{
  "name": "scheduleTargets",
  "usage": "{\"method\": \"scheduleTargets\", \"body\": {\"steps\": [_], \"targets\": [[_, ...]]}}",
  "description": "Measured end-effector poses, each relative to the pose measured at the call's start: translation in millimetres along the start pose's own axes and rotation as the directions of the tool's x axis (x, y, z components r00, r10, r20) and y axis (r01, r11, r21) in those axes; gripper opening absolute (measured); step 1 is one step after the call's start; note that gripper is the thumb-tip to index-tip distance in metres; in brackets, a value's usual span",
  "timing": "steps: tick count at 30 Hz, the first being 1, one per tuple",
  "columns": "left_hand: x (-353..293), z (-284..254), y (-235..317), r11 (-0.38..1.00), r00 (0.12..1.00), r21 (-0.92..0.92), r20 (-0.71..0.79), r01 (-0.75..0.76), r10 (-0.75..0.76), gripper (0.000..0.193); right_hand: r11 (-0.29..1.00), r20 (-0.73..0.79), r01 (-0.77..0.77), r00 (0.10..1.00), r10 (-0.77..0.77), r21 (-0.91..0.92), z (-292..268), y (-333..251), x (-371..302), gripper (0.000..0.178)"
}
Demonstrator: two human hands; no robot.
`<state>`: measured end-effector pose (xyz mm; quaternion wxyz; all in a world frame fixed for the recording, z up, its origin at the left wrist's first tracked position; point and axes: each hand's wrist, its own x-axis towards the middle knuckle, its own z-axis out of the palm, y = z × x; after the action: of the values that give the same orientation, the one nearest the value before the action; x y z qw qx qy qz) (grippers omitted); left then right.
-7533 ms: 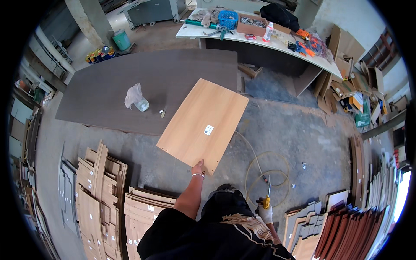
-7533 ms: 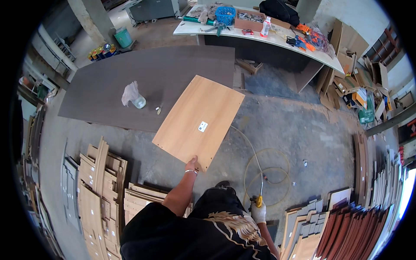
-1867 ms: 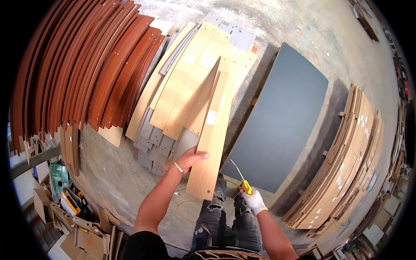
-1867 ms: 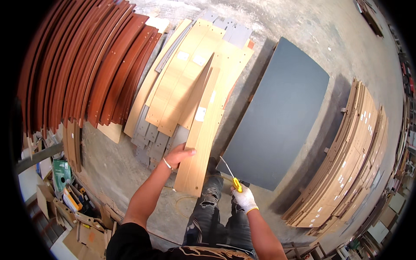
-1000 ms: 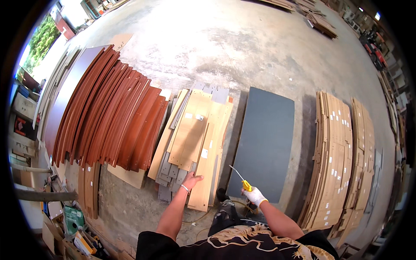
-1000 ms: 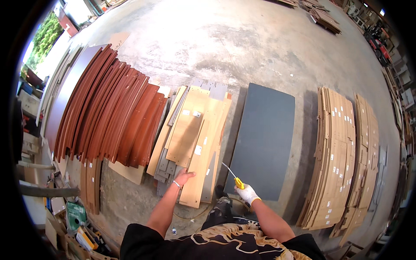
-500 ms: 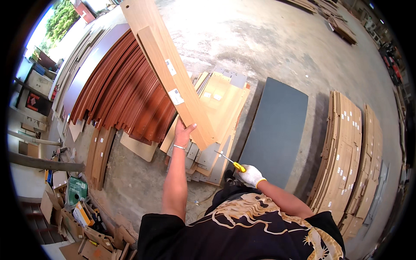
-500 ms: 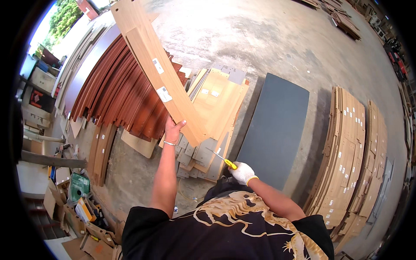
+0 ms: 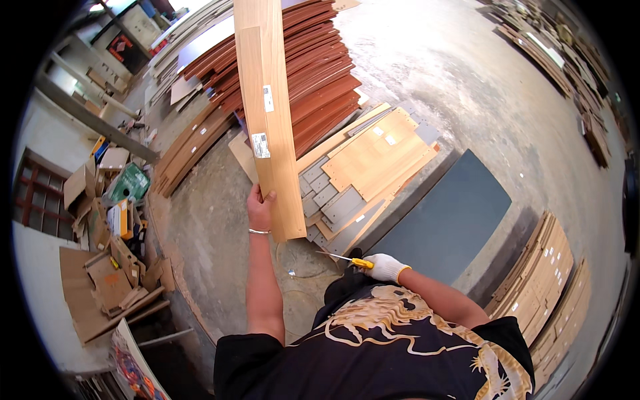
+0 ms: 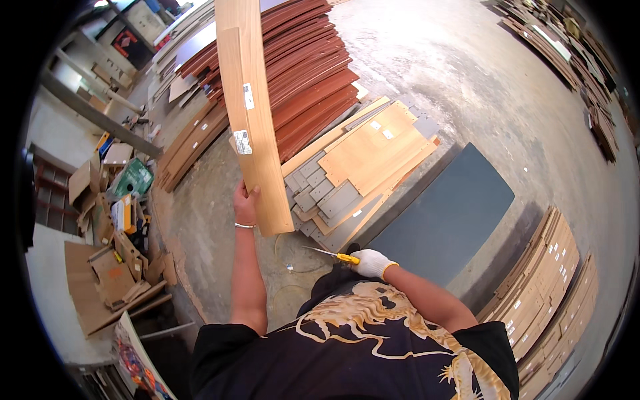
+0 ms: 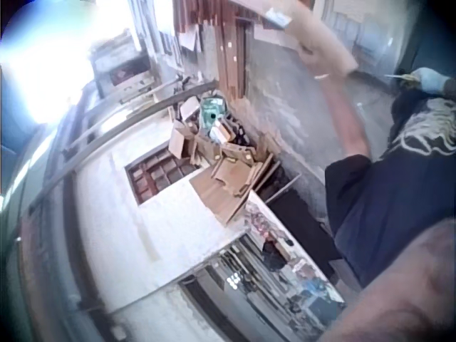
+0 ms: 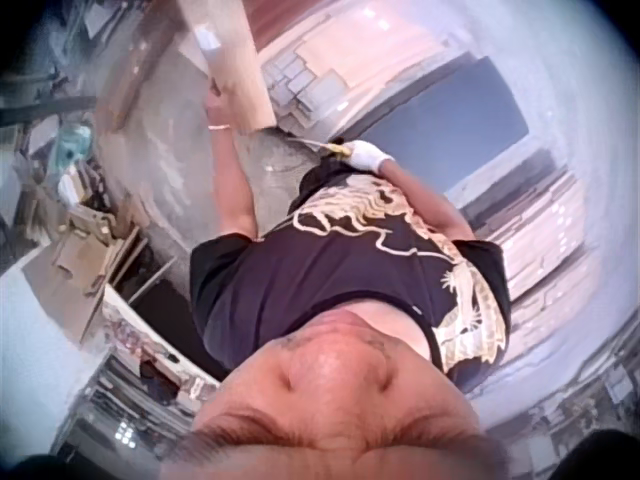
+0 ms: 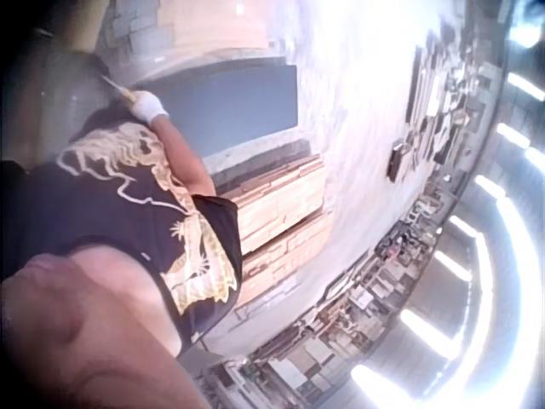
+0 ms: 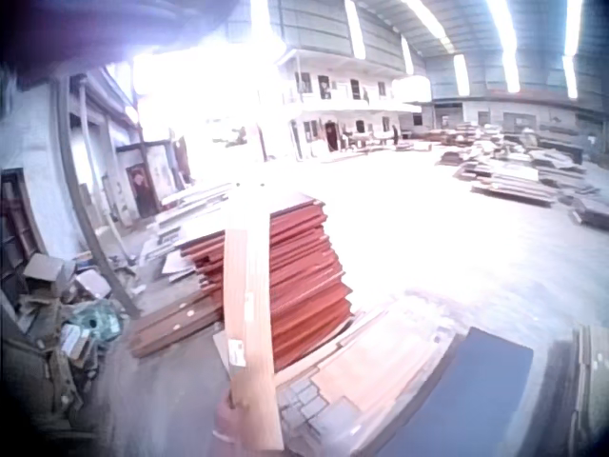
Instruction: The person repeatedly picks up rectangular wooden panels from a large stack and places them onto a separate pile on the floor. The person handles the panels one at a time, moving them from a vertical rack to a horizontal stack.
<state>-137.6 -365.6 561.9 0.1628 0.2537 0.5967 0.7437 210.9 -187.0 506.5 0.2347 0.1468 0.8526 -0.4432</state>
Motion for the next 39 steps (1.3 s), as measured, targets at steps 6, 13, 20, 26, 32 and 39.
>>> {"method": "scheduleTargets", "body": {"steps": [6,13,20,26,32,39], "targets": [[-152,-30,13,0.956,0.904,-0.099,-0.312,0.276,-0.293,0.038,0.980,0.140,0.174,0.977,-0.160,-0.094,36,0,-51,0.024],[-355,-36,6,0.841,0.497,-0.277,-0.705,0.465,-0.507,0.052,0.947,0.263,0.300,0.928,-0.262,-0.117,98,29,-132,0.026],[-580,-62,9,0.793,0.083,-0.354,-0.890,0.497,-0.449,0.062,0.950,0.353,0.311,0.892,-0.284,-0.022,176,39,-135,0.028],[-749,-18,51,0.689,-0.035,-0.215,-0.963,0.693,-0.266,0.067,0.943,0.496,0.329,0.828,-0.262,-0.051,238,39,-147,0.033],[-865,44,103,0.800,-0.215,-0.279,-0.958,0.531,-0.191,0.072,0.989,0.626,0.145,0.772,-0.109,-0.007,317,4,-149,0.037],[-1078,44,81,0.856,-0.548,-0.373,-0.827,0.359,-0.130,0.058,0.998,0.565,0.066,0.823,-0.055,-0.001,434,-38,-185,0.028]]}}
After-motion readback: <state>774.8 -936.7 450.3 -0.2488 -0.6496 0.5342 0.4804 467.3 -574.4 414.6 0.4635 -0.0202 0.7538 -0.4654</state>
